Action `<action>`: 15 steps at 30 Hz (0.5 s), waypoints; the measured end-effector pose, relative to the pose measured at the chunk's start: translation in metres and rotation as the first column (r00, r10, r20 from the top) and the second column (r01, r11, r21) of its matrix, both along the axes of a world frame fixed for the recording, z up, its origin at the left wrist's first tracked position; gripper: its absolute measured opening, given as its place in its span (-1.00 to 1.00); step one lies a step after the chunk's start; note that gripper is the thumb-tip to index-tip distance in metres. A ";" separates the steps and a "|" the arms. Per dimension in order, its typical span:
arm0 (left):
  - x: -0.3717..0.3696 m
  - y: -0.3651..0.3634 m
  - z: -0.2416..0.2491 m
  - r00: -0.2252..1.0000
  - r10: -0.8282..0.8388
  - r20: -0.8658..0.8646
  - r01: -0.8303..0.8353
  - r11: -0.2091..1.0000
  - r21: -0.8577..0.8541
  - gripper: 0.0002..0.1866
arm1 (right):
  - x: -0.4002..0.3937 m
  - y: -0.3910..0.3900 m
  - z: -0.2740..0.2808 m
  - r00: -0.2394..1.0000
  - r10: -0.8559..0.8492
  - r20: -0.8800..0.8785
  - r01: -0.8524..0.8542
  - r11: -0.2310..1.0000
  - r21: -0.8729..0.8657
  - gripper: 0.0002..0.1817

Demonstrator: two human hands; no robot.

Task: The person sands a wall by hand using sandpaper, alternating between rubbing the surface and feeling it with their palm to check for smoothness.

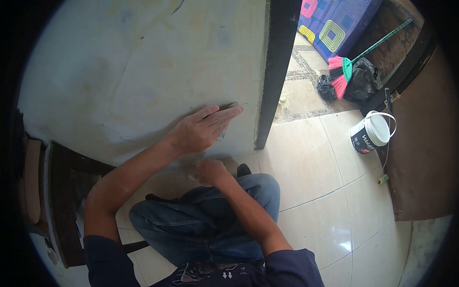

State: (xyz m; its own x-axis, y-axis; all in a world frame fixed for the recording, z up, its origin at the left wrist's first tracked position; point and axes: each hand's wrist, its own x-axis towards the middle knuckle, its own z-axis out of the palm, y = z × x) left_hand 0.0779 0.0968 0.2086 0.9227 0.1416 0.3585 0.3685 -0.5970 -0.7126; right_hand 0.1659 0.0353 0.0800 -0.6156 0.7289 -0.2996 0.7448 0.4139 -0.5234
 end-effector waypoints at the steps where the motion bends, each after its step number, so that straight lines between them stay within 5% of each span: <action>1: 0.002 0.001 -0.005 0.999 0.025 -0.035 -0.026 1.000 -0.013 -0.57 | 0.001 -0.001 0.001 1.000 0.002 0.000 -0.002 1.000 -0.011 -0.29; 7: -0.005 -0.003 0.004 0.994 0.027 0.107 -0.012 0.990 -0.142 -0.58 | 0.007 0.002 0.009 1.000 -0.011 0.007 0.011 1.000 -0.011 -0.29; 13: 0.001 -0.024 0.010 0.990 0.139 0.016 -0.138 0.989 -0.048 -0.57 | 0.005 -0.002 -0.008 0.998 -0.039 -0.054 0.044 0.995 0.092 -0.42; 15: 0.007 -0.036 0.009 0.992 0.090 0.087 -0.075 0.983 -0.166 -0.59 | 0.007 0.003 -0.035 0.960 -0.039 -0.277 0.105 0.968 0.229 -0.47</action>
State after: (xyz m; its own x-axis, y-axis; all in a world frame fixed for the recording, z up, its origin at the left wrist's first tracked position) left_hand 0.0849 0.0603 0.2172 0.8691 0.2790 0.4084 0.4814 -0.6670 -0.5687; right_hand 0.1729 0.0383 0.0448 -0.5918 0.8040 0.0578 0.6229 0.5017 -0.6003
